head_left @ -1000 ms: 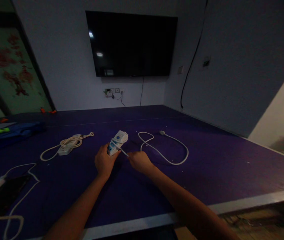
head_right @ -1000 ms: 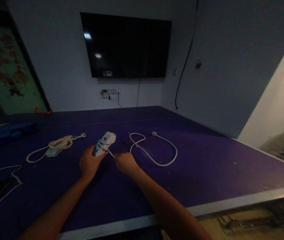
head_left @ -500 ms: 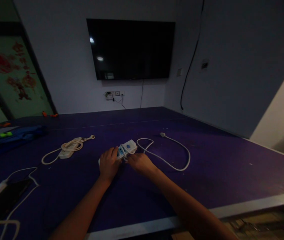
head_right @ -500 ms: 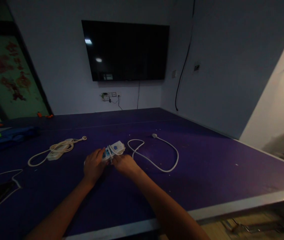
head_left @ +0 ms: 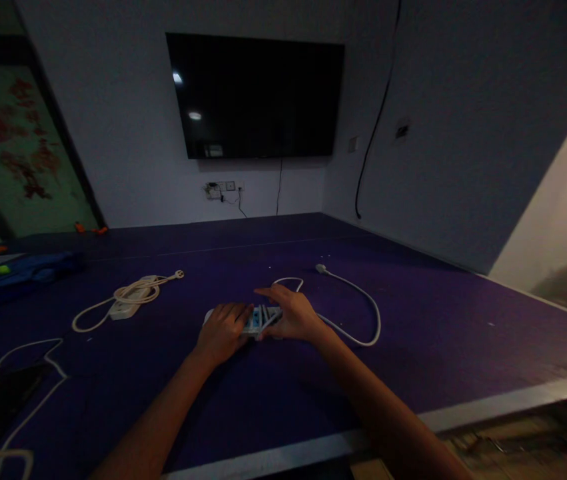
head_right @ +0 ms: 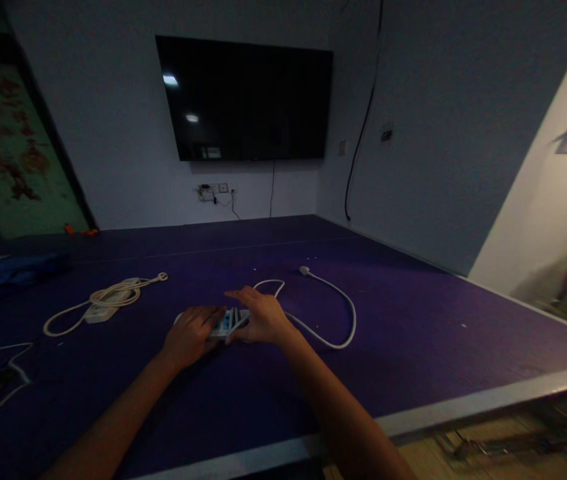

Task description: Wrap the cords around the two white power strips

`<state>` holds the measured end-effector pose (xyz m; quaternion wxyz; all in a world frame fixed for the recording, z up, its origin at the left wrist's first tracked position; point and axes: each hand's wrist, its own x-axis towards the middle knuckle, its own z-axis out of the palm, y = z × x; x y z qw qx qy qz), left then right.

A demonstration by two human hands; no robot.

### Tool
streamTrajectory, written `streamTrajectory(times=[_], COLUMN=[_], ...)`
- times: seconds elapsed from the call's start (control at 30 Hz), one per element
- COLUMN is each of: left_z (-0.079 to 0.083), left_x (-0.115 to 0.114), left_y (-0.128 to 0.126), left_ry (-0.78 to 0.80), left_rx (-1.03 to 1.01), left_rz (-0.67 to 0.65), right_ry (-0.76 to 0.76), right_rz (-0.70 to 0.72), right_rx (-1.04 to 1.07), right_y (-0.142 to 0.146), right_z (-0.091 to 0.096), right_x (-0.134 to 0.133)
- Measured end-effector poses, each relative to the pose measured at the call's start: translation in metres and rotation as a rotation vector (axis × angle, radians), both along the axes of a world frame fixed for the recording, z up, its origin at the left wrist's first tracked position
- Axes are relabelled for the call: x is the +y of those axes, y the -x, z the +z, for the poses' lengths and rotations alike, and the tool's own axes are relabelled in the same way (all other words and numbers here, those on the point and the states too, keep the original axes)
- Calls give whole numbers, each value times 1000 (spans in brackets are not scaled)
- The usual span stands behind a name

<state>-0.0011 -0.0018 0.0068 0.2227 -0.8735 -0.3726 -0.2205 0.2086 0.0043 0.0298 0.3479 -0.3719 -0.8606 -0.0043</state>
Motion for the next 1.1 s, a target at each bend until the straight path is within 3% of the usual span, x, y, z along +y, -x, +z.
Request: streamTrajectory(times=[0.23, 0.4, 0.5, 0.63, 0.73, 0.9, 1.1], left_z=[4, 3, 0, -7, -12, -15, -12], left_x=[-6, -9, -11, -13, -13, -13, -17], left_y=[-2, -2, -4, -8, -11, -14, -15], left_ry=[-5, 23, 33, 41, 30, -22, -24], left_rx=[89, 27, 4, -86, -172, -263, -264], left_rz=[-75, -192, -249, -298, -314, -351, -358], right_ry=[93, 218, 387, 725, 867, 904, 898], right_rz=[106, 189, 278, 411, 477, 541, 524], right_rx=[33, 128, 196, 378, 503, 669, 702], right_y=[0, 0, 0, -2, -3, 0, 6], right_z=[2, 2, 0, -4, -6, -11, -16], right_x=[2, 4, 6, 12, 17, 21, 23])
